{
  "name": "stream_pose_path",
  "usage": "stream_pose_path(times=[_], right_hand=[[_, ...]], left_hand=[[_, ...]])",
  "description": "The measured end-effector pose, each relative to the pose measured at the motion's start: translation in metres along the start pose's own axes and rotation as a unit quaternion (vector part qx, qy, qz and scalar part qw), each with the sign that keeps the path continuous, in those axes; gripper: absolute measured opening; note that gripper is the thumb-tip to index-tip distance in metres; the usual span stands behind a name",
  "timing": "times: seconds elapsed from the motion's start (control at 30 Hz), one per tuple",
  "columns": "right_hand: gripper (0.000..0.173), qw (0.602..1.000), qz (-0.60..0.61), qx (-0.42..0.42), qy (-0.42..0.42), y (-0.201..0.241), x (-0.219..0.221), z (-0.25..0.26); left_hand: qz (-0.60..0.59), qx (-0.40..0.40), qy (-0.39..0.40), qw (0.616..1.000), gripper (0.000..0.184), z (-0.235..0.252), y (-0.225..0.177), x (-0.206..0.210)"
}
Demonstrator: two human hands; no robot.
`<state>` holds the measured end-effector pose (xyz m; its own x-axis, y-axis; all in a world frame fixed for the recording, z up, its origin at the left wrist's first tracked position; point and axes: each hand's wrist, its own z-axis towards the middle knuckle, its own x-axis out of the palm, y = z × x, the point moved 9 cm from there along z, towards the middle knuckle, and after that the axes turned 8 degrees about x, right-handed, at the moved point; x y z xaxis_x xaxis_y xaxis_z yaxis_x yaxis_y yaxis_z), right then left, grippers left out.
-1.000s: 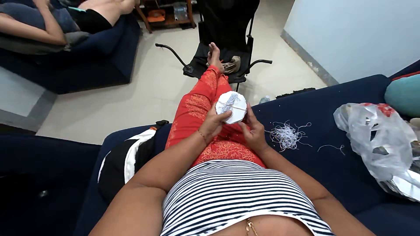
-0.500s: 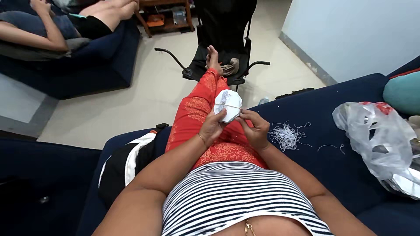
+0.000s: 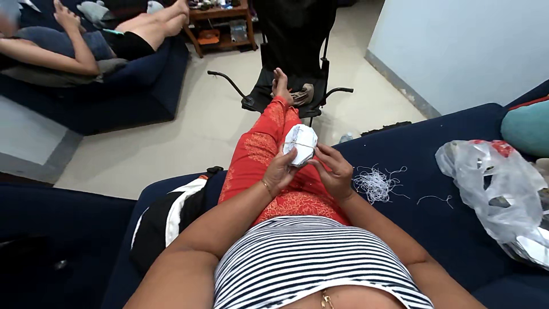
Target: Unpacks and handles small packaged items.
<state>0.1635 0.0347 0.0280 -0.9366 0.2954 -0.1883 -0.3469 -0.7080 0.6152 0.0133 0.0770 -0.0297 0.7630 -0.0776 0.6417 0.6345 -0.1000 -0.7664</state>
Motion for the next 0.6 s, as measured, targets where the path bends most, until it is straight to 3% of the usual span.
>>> stream_pose_path(times=[0.1,0.13,0.23,0.27,0.3,0.37,0.5,0.6], right_hand=[[0.024,0.988,0.123,0.094,0.022,-0.013,-0.009,0.01],[0.035,0.974,0.175,0.139,0.043,-0.022,-0.008,0.013],[0.103,0.914,0.277,0.264,0.137,-0.044,0.008,0.013],[0.119,0.904,0.287,0.274,0.159,-0.044,0.013,0.012],[0.124,0.9,0.295,0.27,0.173,-0.04,0.016,0.012],[0.117,0.906,0.286,0.256,0.177,-0.034,0.016,0.013],[0.105,0.92,0.238,0.268,0.158,-0.037,0.014,0.009],[0.1,0.936,0.201,0.237,0.166,-0.03,0.018,0.005]], left_hand=[[0.011,0.0,0.044,0.999,0.056,0.003,0.0,0.001],[0.017,-0.003,0.072,0.997,0.058,0.003,0.0,0.003],[0.047,-0.024,0.17,0.984,0.079,-0.003,0.007,0.018],[0.06,-0.033,0.201,0.977,0.086,-0.007,0.009,0.024],[0.076,-0.041,0.225,0.97,0.09,-0.01,0.009,0.03],[0.165,-0.034,0.239,0.956,0.096,-0.011,0.006,0.036],[0.382,0.007,0.281,0.881,0.131,-0.011,0.006,0.036],[0.445,0.041,0.284,0.849,0.127,-0.014,0.006,0.042]])
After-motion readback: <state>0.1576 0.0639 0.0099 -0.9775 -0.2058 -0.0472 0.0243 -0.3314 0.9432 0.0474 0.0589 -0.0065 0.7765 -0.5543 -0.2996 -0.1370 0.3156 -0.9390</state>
